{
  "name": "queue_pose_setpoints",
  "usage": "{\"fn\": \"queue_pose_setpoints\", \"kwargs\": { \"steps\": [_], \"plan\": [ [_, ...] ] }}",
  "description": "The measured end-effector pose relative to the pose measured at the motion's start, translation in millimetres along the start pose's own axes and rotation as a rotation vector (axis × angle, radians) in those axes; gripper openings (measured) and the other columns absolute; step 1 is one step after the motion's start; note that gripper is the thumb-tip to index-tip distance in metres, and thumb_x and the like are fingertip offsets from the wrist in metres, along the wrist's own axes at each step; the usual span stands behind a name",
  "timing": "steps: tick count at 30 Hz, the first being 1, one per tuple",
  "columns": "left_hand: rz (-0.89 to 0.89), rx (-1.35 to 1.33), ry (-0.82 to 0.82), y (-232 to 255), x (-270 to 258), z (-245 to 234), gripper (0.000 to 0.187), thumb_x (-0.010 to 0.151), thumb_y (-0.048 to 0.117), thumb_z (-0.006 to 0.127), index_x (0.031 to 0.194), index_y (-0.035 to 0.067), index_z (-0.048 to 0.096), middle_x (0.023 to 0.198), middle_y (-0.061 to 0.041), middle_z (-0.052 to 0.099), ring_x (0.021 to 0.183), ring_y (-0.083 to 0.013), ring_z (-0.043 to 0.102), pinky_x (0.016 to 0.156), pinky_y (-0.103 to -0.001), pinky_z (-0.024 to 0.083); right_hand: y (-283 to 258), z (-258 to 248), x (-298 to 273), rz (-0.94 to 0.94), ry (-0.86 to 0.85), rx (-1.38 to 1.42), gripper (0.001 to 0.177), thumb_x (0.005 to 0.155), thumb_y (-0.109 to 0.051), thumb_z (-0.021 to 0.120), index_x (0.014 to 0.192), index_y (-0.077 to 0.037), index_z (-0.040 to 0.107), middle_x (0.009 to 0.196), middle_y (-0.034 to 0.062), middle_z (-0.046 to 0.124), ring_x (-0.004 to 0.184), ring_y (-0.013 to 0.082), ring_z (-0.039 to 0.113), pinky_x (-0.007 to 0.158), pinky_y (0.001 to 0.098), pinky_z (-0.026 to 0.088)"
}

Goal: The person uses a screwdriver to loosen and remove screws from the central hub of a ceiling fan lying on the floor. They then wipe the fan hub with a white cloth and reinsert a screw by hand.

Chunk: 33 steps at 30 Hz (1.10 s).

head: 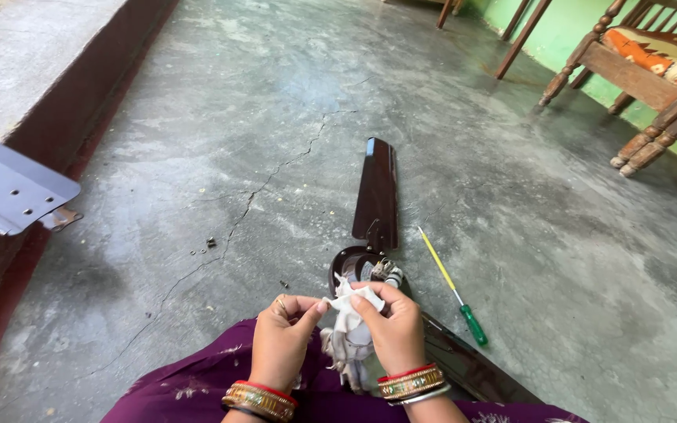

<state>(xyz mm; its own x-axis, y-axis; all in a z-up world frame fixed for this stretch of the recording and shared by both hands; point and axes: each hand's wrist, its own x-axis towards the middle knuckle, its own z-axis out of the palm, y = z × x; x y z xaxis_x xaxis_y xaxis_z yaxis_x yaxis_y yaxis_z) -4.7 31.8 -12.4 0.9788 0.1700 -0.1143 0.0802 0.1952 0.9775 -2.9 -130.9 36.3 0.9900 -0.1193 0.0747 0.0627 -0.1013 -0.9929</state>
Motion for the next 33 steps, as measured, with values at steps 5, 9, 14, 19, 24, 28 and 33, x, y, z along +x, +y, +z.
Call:
{"fn": "queue_pose_setpoints", "kwargs": {
  "steps": [5, 9, 14, 19, 24, 28, 33],
  "plan": [
    [0.037, 0.048, 0.019, 0.3, 0.4, -0.2, 0.012, 0.086, 0.012, 0.076, 0.087, 0.000, 0.075, 0.076, -0.002, 0.076, 0.066, -0.0049, 0.064, 0.060, -0.021, 0.053, -2.1, 20.2, -9.8, -0.187, -0.054, -0.236, 0.015, 0.082, -0.013, 0.079, 0.093, -0.003, 0.079, 0.082, 0.0027, 0.080, 0.074, 0.0063, 0.071, 0.067, 0.0235, 0.057],
    [0.041, 0.090, -0.030, -10.7, 7.0, -0.6, 0.013, 0.088, 0.011, 0.075, 0.088, -0.002, 0.073, 0.076, -0.003, 0.074, 0.065, -0.0060, 0.061, 0.058, -0.022, 0.050, 6.2, 17.9, 0.5, -0.040, -0.059, -0.322, 0.017, 0.083, -0.019, 0.077, 0.088, -0.003, 0.080, 0.076, 0.0032, 0.080, 0.068, 0.0072, 0.072, 0.063, 0.0249, 0.056],
    [0.048, 0.161, -0.009, -16.4, 14.8, 4.8, 0.016, 0.087, 0.014, 0.077, 0.089, -0.002, 0.076, 0.075, -0.003, 0.072, 0.064, -0.0065, 0.059, 0.058, -0.023, 0.050, 22.8, 15.3, 13.5, 0.077, -0.057, -0.068, 0.019, 0.083, -0.018, 0.075, 0.089, 0.000, 0.079, 0.077, 0.0050, 0.077, 0.066, 0.0082, 0.068, 0.060, 0.0267, 0.055],
    [-0.002, 0.169, 0.010, -20.0, 19.2, 5.8, 0.014, 0.087, 0.012, 0.075, 0.089, -0.002, 0.075, 0.076, -0.003, 0.074, 0.064, -0.0066, 0.063, 0.059, -0.024, 0.052, 35.2, 17.1, 7.7, -0.003, -0.064, -0.094, 0.018, 0.083, -0.018, 0.079, 0.088, -0.001, 0.077, 0.076, 0.0032, 0.076, 0.067, 0.0066, 0.066, 0.062, 0.0256, 0.054],
    [0.054, 0.184, -0.017, -24.8, 17.4, 7.2, 0.013, 0.089, 0.012, 0.073, 0.090, -0.001, 0.073, 0.077, -0.003, 0.072, 0.063, -0.0068, 0.060, 0.058, -0.023, 0.051, 44.6, 19.9, 17.6, -0.005, -0.005, -0.167, 0.016, 0.085, -0.018, 0.077, 0.086, -0.002, 0.075, 0.074, 0.0023, 0.075, 0.067, 0.0068, 0.065, 0.062, 0.0254, 0.054],
    [0.306, 0.314, 0.016, -26.3, 11.6, 9.0, 0.011, 0.088, 0.010, 0.078, 0.087, -0.001, 0.078, 0.082, -0.005, 0.064, 0.067, -0.0091, 0.054, 0.061, -0.024, 0.048, 50.1, 13.6, 23.4, 0.021, -0.035, -0.074, 0.015, 0.086, -0.017, 0.077, 0.086, -0.002, 0.076, 0.076, 0.0019, 0.075, 0.067, 0.0065, 0.065, 0.062, 0.0258, 0.054],
    [0.055, 0.054, 0.047, -25.2, 12.9, 10.0, 0.016, 0.089, 0.016, 0.078, 0.090, 0.000, 0.077, 0.080, -0.001, 0.071, 0.071, -0.0070, 0.059, 0.066, -0.024, 0.049, 49.1, 7.2, 8.1, 0.031, -0.135, -0.180, 0.016, 0.084, -0.017, 0.080, 0.085, -0.001, 0.075, 0.076, 0.0026, 0.075, 0.067, 0.0064, 0.066, 0.061, 0.0256, 0.053]
  ]
}}
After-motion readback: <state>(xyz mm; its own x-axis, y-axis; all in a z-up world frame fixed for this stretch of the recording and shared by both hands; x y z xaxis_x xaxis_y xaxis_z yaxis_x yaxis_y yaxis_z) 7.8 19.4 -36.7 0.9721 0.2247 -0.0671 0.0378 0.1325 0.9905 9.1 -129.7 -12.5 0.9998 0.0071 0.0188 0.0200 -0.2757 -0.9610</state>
